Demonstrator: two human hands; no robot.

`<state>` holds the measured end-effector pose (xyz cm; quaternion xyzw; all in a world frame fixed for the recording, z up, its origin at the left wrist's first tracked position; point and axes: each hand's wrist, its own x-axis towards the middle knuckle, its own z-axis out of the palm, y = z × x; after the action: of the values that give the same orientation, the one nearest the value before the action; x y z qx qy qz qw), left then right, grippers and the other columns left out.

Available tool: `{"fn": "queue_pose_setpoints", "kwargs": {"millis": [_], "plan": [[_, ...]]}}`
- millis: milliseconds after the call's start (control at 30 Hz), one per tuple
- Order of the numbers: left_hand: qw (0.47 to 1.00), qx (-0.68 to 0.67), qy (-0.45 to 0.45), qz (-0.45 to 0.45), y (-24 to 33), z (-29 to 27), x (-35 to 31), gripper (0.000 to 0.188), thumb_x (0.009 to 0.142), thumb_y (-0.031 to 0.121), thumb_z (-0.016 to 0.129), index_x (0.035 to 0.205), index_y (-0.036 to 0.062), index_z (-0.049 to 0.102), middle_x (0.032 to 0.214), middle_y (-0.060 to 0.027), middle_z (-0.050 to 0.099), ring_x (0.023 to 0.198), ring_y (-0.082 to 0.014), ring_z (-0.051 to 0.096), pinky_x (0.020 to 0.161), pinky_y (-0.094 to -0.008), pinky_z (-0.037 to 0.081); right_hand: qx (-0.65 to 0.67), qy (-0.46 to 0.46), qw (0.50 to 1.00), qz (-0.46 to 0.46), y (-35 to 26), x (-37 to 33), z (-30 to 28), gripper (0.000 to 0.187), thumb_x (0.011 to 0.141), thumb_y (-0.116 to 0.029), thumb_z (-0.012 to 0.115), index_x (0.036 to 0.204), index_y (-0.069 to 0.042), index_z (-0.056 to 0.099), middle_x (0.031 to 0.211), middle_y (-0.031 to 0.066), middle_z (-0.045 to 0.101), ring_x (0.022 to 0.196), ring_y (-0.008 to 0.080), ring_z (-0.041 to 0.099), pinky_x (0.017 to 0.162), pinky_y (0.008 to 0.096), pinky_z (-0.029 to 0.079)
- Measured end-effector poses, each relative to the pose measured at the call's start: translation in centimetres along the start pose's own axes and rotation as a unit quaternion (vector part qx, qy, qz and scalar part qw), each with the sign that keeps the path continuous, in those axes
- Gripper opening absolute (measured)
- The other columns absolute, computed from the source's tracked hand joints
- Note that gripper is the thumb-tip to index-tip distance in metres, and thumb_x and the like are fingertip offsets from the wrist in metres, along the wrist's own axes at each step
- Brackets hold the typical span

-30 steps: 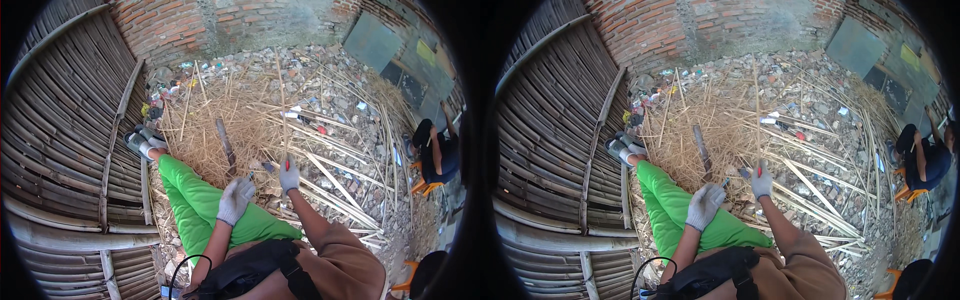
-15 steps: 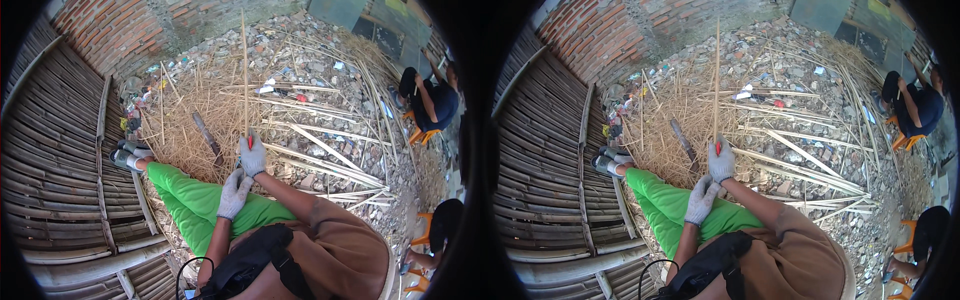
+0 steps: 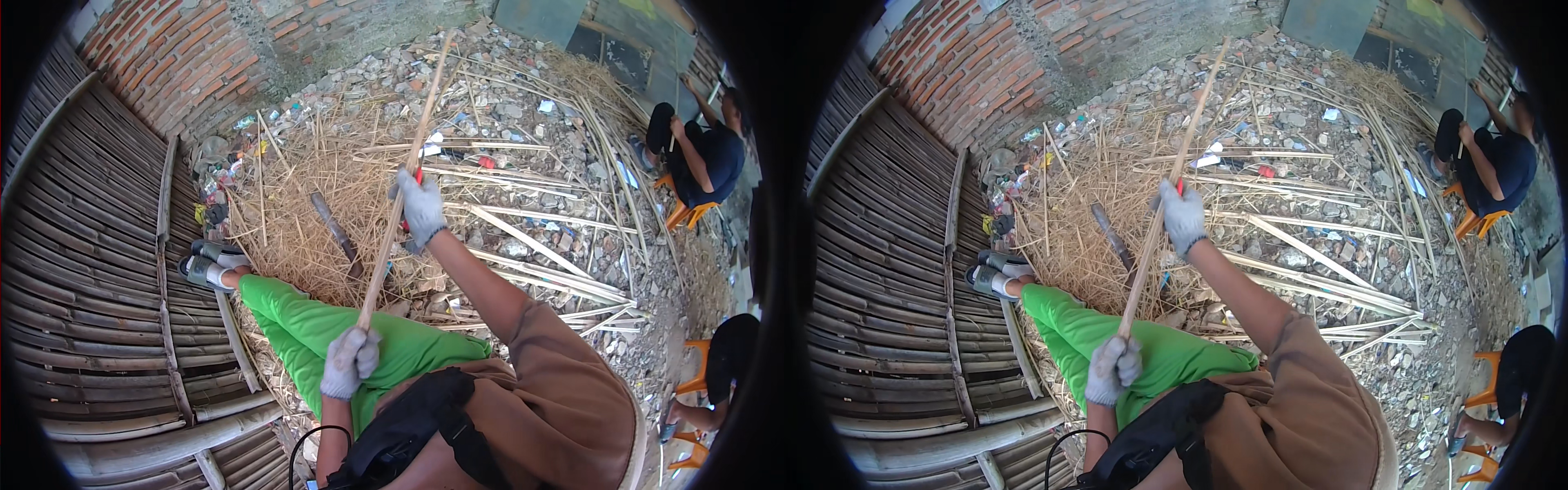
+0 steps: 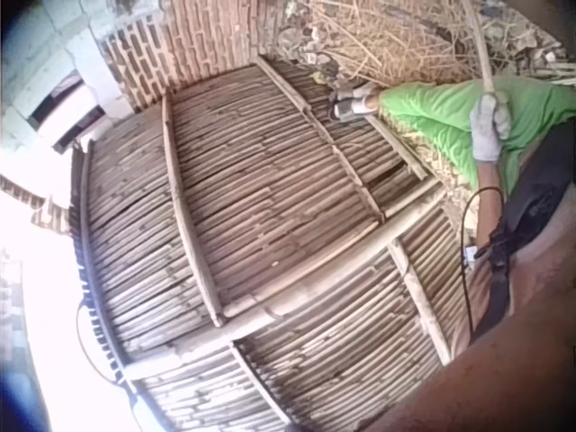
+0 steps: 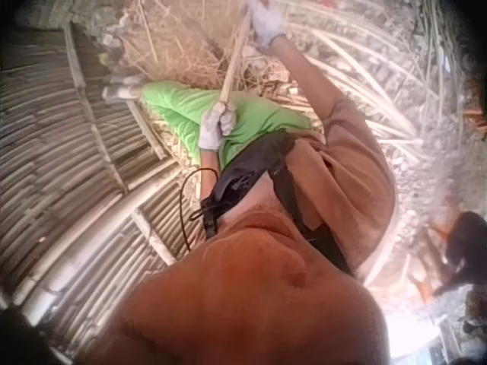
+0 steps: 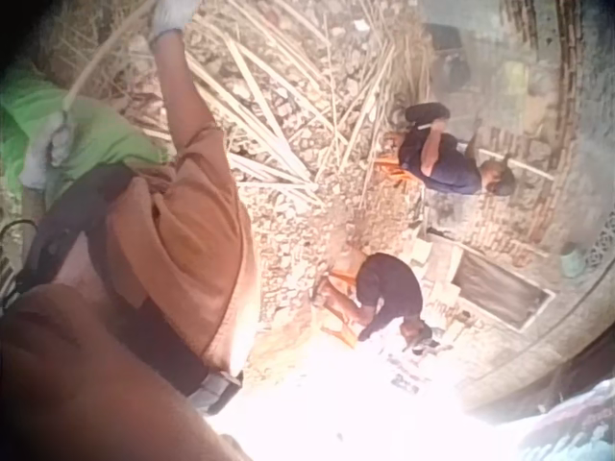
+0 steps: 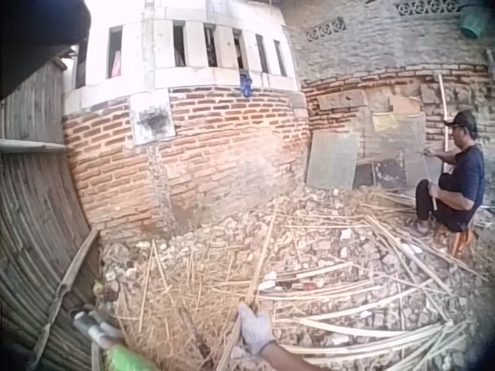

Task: The person shaves a long bamboo strip using a small blade, repeatedly running the tool along the length of the material to smooth it.

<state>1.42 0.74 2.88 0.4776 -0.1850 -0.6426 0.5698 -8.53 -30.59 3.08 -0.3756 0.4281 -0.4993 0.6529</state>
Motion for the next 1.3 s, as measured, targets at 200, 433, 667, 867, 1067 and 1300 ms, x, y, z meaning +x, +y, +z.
{"fn": "queue_pose_setpoints", "kwargs": {"millis": [200, 433, 667, 867, 1067, 1300], "plan": [[0.997, -0.071, 0.027, -0.023, -3.5, -10.3, -9.7, 0.035, 0.106, 0.025, 0.062, 0.113, -0.0096, 0.066, 0.069, 0.0005, 0.049, 0.052, -0.0102, 0.044, 0.046, -0.0271, 0.034, 0.013, 0.037, 0.998, -0.055, -3.4, 5.7, -5.1, 0.032, 0.109, -0.037, 0.065, 0.098, -0.008, 0.071, 0.072, 0.0036, 0.07, 0.05, 0.0112, 0.057, 0.046, 0.0281, 0.044], [0.842, 0.521, 0.141, 0.015, -2.1, -11.1, -11.3, 0.043, 0.098, 0.023, 0.076, 0.133, 0.0003, 0.067, 0.095, -0.0177, 0.073, 0.083, -0.0279, 0.073, 0.075, -0.0406, 0.058, 0.009, 0.039, 0.998, -0.038, -1.2, 3.4, -3.9, 0.033, 0.108, -0.037, 0.067, 0.096, -0.007, 0.071, 0.073, 0.0055, 0.071, 0.048, 0.0108, 0.056, 0.044, 0.0281, 0.043], [0.633, 0.72, 0.206, 0.197, 0.8, -3.3, -3.2, 0.037, 0.101, 0.025, 0.066, 0.128, 0.0008, 0.064, 0.099, -0.0247, 0.069, 0.093, -0.0437, 0.069, 0.082, -0.0543, 0.054, 0.014, -0.092, 0.993, 0.077, 4.9, -2.8, -0.3, 0.034, 0.105, -0.038, 0.072, 0.109, -0.004, 0.074, 0.081, 0.005, 0.074, 0.049, 0.0088, 0.058, 0.045, 0.0261, 0.048], [0.589, 0.727, 0.26, 0.239, 0.5, -1.9, -0.5, 0.03, 0.102, 0.023, 0.064, 0.124, 0.0027, 0.065, 0.093, -0.0204, 0.069, 0.084, -0.0426, 0.069, 0.077, -0.0548, 0.052, 0.002, -0.179, 0.975, 0.13, 5.4, -6.0, 1.1, 0.04, 0.105, -0.04, 0.073, 0.116, -0.001, 0.075, 0.08, 0.0022, 0.072, 0.051, 0.008, 0.059, 0.046, 0.0247, 0.047], [0.719, 0.637, 0.195, 0.201, 0.2, -3.4, -2.4, 0.038, 0.108, 0.029, 0.062, 0.132, 0.0006, 0.066, 0.088, -0.0206, 0.072, 0.075, -0.0365, 0.072, 0.07, -0.046, 0.057, 0.017, -0.229, 0.969, 0.089, 3.4, -2.4, -0.7, 0.044, 0.105, -0.041, 0.074, 0.119, 0.001, 0.075, 0.078, 0.0005, 0.069, 0.055, 0.0078, 0.06, 0.048, 0.0242, 0.046], [0.911, 0.409, 0.048, -0.012, 1.1, -3.6, -4.3, 0.045, 0.109, 0.034, 0.066, 0.139, 0.0012, 0.063, 0.08, -0.0133, 0.07, 0.073, -0.0199, 0.07, 0.072, -0.0359, 0.057, -0.022, -0.157, 0.984, 0.079, 2.5, -2.6, -0.4, 0.035, 0.099, -0.04, 0.08, 0.1, -0.007, 0.072, 0.067, -0.0007, 0.062, 0.048, 0.0086, 0.056, 0.044, 0.0274, 0.044]]}}
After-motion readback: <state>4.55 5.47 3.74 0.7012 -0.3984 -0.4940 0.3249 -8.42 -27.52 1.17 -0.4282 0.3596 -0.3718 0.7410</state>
